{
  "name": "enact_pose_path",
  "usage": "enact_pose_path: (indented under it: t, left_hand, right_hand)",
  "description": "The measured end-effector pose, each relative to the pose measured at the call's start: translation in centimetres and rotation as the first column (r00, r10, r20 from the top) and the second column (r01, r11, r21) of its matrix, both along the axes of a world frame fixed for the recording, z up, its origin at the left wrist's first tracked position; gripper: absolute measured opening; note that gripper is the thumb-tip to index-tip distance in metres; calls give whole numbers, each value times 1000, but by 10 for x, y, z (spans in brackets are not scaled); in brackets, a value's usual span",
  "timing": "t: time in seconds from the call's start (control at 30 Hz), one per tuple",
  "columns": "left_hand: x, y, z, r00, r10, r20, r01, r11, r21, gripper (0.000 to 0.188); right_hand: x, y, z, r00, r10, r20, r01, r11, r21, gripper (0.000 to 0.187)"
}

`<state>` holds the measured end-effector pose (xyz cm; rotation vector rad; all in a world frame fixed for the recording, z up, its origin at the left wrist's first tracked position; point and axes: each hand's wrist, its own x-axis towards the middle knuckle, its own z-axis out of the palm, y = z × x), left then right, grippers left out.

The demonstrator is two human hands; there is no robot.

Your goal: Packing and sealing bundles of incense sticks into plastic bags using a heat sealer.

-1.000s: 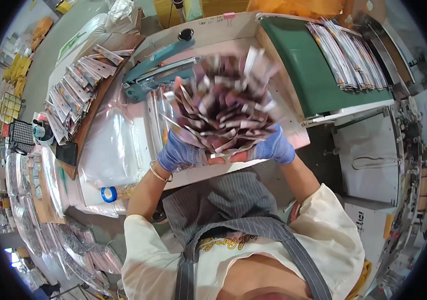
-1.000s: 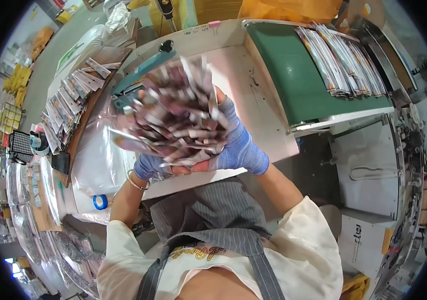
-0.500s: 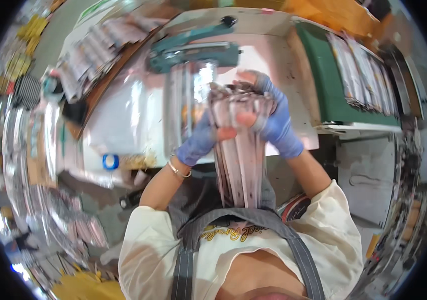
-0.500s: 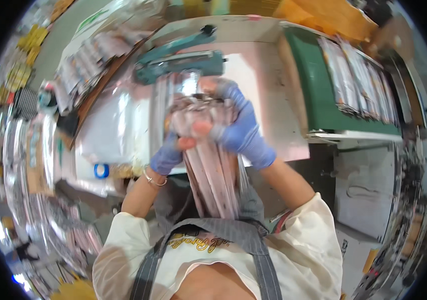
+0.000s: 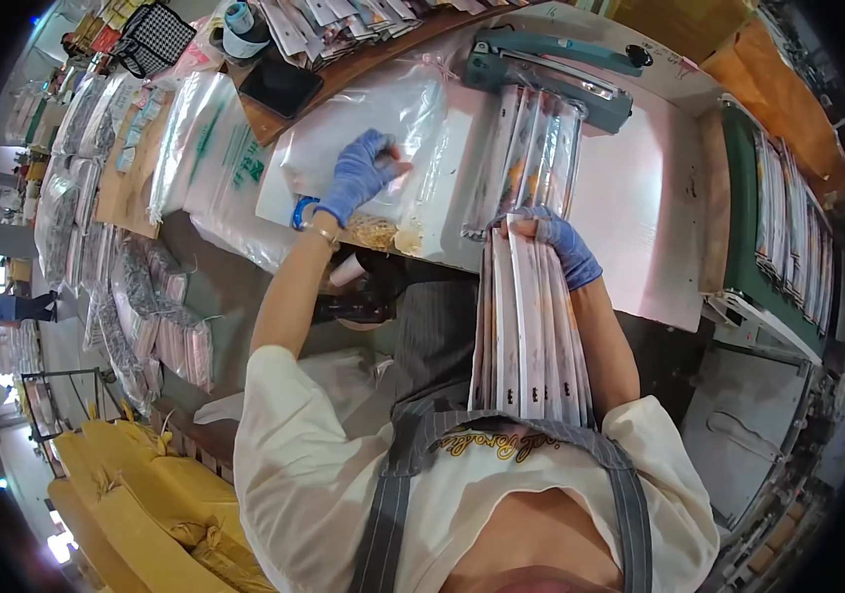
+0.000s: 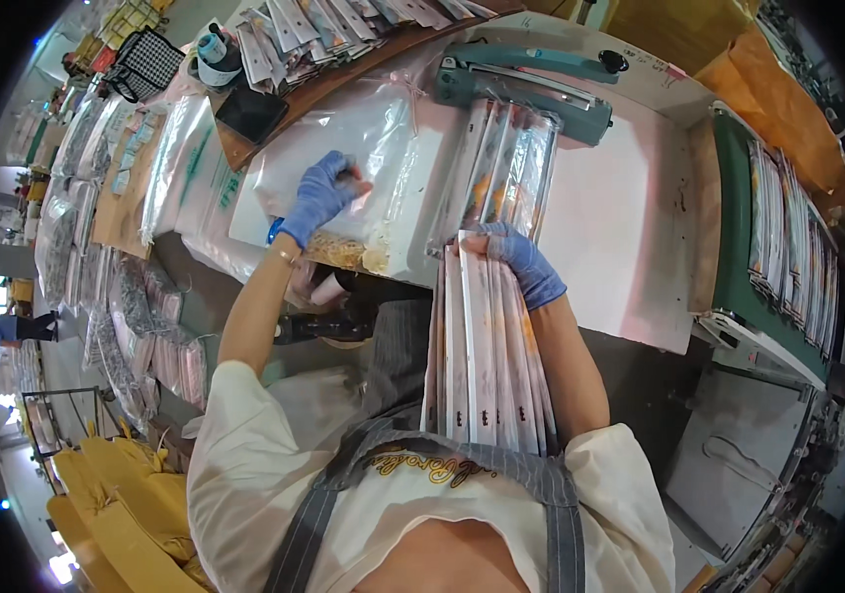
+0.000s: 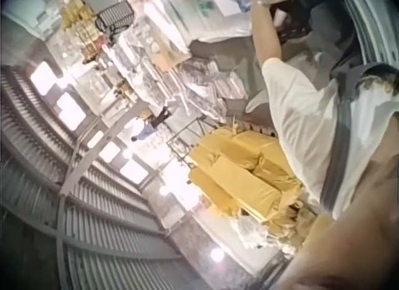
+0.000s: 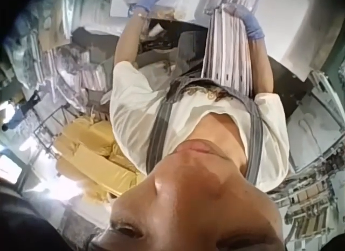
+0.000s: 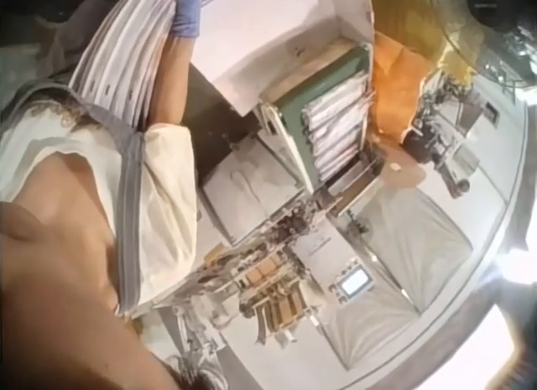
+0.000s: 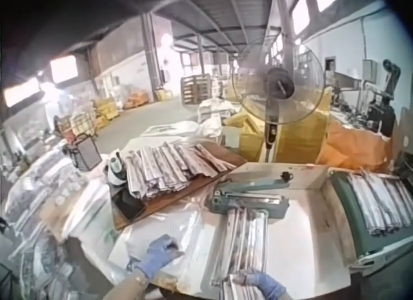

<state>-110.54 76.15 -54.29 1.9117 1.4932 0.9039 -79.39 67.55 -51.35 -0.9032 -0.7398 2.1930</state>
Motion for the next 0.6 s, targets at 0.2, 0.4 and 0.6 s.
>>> enact_pose_path:
  t: [0.2, 0.4, 0.6]
  left_hand:
    - [-35, 48, 1, 961, -107, -255, 175, 949, 262, 25]
    - [-60, 19, -19, 942, 136, -307, -36, 950, 311, 17]
    - [87, -73, 7, 964, -209, -168, 253, 913, 318, 19]
  right_hand:
    - [3, 10, -17, 999, -1, 54, -4, 995, 96, 25]
    - [-29, 12, -31, 940, -23, 342, -130, 899, 419, 20]
    - [-36, 12, -46, 967, 82, 242, -166, 921, 353, 22]
